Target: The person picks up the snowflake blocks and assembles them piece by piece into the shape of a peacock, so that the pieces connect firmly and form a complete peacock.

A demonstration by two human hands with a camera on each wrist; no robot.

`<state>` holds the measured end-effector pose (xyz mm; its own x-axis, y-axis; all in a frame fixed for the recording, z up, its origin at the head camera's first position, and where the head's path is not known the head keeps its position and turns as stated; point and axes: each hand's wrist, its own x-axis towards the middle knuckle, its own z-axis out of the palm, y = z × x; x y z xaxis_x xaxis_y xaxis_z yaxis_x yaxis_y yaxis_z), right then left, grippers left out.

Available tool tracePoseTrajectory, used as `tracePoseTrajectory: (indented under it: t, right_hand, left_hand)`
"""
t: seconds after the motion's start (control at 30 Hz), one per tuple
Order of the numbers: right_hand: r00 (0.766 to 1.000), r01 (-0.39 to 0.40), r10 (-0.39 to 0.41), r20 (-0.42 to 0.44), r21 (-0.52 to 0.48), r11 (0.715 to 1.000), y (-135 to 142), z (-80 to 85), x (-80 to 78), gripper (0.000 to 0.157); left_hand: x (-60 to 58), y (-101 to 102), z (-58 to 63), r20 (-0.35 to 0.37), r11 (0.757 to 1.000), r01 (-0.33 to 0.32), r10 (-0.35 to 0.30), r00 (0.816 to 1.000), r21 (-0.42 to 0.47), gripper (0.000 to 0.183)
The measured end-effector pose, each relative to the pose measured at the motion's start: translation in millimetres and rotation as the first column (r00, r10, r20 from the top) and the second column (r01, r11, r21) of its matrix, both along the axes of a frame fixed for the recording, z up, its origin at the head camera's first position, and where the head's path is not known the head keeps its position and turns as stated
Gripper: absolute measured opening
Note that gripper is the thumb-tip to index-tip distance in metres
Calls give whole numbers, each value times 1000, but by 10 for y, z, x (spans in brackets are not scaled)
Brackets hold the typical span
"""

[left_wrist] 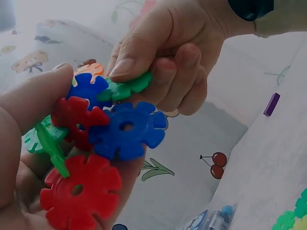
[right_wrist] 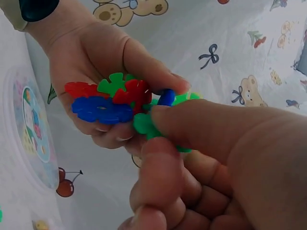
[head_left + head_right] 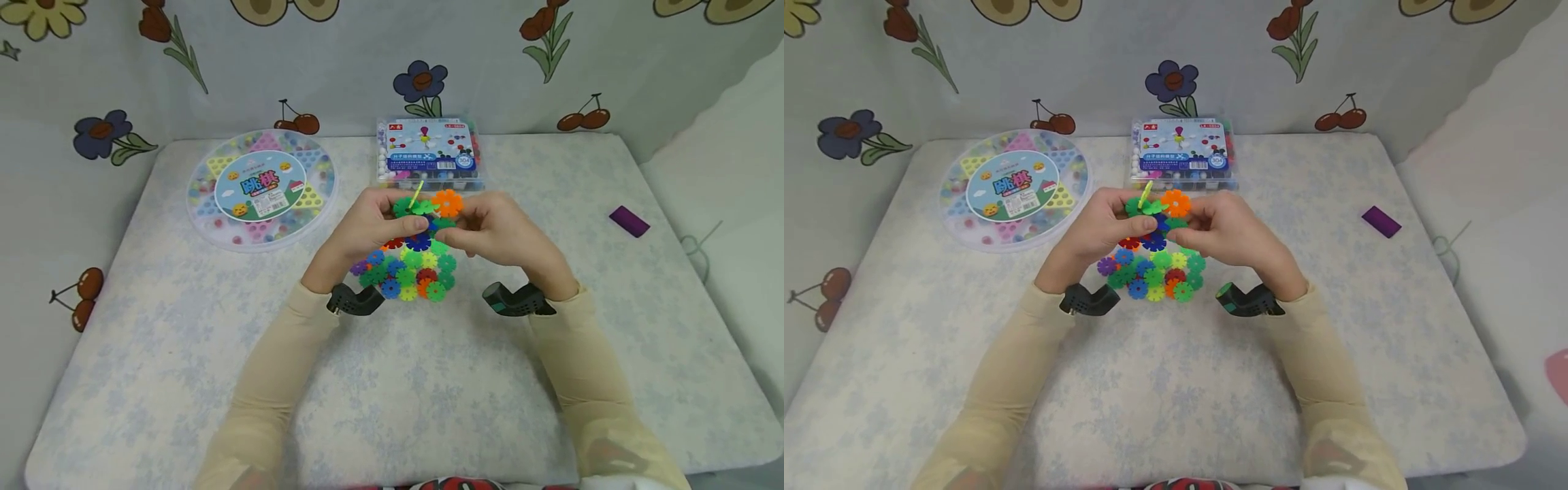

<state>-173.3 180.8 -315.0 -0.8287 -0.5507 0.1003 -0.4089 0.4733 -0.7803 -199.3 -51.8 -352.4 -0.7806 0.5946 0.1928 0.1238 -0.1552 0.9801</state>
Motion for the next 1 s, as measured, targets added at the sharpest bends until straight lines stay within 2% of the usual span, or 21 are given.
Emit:
tracePoseTrajectory:
  t: [0.03, 0.13, 0.23, 0.33, 0.43, 0.6, 0.67, 0.83, 1.0]
  right_hand:
    - [1000, 21, -21, 3, -41, 999, -2, -4, 1, 7]
    - [997, 74, -77, -7, -196, 978, -21, -26, 5, 10]
    - [989, 97, -125, -74, -311, 945, -83, -59, 19, 14]
    - [973, 123, -185, -135, -374, 919, -156, -89, 34, 16]
    - [966, 150, -220, -138, -394, 907, -196, -98, 43, 18]
    - [959, 210, -264, -99, -376, 902, -159, -83, 48, 21]
    - [962, 207, -256, -95, -359, 910, -136, -70, 53, 21]
    - [986, 124, -151, -65, -307, 944, -125, -54, 63, 20]
    - [997, 68, -72, -2, -306, 950, -116, -55, 59, 22]
  left_hand:
    - [6, 1, 8, 3, 1000, -22, 22, 1000, 13, 90]
    - [43, 23, 40, 26, 993, -103, 102, 994, 53, 61]
    - [84, 57, 66, 75, 981, -179, 173, 982, 79, 35]
    - [103, 98, 77, 90, 972, -210, 201, 975, 108, 29]
    - [99, 129, 78, 128, 964, -228, 211, 969, 137, 25]
    - [57, 110, 64, 262, 930, -299, 240, 935, 212, 27]
    - [51, 91, 66, 283, 928, -293, 225, 932, 228, 28]
    - [79, 93, 87, 203, 974, -172, 140, 969, 149, 24]
    - [107, 105, 90, 166, 986, -108, 86, 982, 124, 20]
